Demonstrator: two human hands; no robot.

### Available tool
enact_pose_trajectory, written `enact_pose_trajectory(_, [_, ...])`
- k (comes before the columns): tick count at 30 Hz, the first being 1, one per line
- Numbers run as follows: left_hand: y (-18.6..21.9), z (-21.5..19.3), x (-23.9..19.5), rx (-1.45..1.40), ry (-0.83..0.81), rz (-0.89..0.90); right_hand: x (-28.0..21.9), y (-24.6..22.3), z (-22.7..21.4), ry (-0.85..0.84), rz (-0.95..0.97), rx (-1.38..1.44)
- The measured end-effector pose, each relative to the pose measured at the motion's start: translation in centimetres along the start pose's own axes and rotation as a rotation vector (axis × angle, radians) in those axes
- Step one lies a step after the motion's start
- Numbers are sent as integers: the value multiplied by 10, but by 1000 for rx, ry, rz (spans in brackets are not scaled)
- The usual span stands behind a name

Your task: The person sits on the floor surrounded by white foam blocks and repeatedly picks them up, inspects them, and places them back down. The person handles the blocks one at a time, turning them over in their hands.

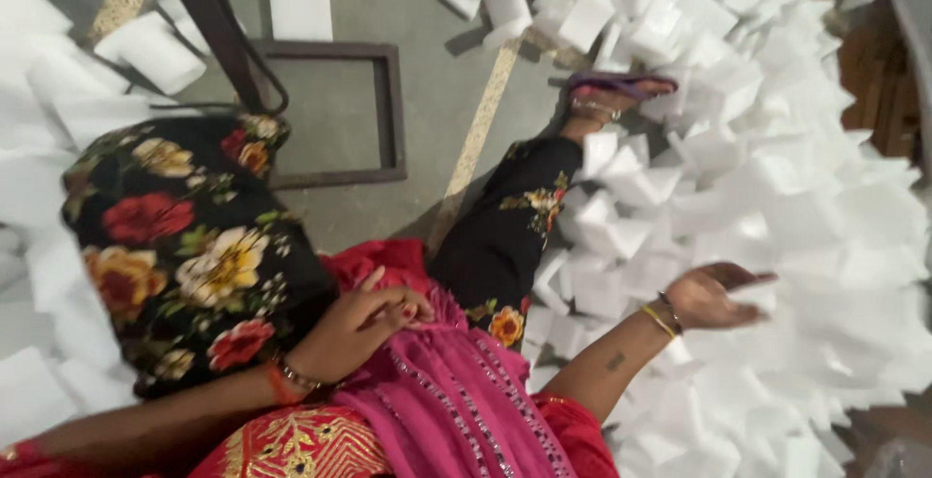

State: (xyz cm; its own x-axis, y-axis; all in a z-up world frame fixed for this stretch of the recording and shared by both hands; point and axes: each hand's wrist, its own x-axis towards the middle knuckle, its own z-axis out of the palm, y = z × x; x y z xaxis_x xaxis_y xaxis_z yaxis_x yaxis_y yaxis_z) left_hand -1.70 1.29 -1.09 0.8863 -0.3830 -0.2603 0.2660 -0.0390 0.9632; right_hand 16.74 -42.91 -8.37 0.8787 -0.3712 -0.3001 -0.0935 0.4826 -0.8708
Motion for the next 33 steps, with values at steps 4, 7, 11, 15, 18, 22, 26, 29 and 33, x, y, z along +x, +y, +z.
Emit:
enact_pose_trajectory(4, [10,-12,12,-52,98,97,62,34,34,-445,-77,248])
enact_pose_trajectory(7, [13,-14,23,25,125,163,143,105,124,-290,5,-511])
enact_pose_trajectory(11, [11,-15,39,-145,0,-137,225,177,229,-387,-404,-1409])
enact_pose_trajectory(15, [12,-20,50,-137,-43,-104,252,193,273,-412,-608,-1771])
enact_pose_trajectory(18, [14,-24,51,-92,10,-68,239,186,246,-422,-212,-1594])
enact_pose_trajectory(22, [22,-21,41,-102,-28,90,169,172,169,-494,-476,-1284])
enact_pose_trajectory(26, [52,-36,26,-173,-74,276,63,173,102,-507,-341,-1181])
enact_pose_trajectory(29, [72,-45,7,-257,-52,391,2,160,84,-523,-139,-1126])
enact_pose_trajectory(33, [75,-94,-36,65,347,623,-44,142,95,-545,-441,-1699])
